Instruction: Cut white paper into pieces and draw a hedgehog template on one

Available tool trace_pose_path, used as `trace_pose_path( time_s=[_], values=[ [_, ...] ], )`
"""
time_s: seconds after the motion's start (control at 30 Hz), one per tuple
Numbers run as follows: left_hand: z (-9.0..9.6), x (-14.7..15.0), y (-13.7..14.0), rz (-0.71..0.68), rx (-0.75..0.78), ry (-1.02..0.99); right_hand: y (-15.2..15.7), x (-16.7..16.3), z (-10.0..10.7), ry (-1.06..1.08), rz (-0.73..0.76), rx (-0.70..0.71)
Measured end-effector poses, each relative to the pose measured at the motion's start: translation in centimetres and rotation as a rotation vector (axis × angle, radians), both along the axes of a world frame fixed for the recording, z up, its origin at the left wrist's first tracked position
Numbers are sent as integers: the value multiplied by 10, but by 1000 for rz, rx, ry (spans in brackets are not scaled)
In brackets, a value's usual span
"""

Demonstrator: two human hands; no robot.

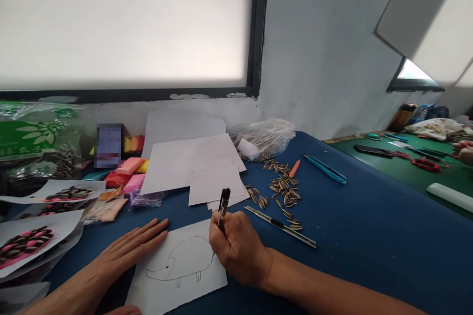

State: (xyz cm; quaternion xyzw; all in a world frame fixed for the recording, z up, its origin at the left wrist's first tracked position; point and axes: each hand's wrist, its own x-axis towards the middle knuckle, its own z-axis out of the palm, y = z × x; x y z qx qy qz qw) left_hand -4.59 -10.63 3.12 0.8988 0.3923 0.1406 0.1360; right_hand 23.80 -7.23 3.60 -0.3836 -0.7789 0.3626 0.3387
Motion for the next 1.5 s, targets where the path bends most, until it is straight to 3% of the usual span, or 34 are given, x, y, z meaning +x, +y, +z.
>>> trace_pose_path(
  time_s=[0.43, 0.83, 1.5],
  values=[
    [-1, 0, 0, 8, -15, -9, 1, 0, -2, 1, 42, -25],
    [-2, 0, 0, 14, 7, 1, 4, 5, 8, 45, -16, -87],
    [-5, -1, 0, 3, 13, -20, 3, 1, 0, -24, 27, -32]
  ],
)
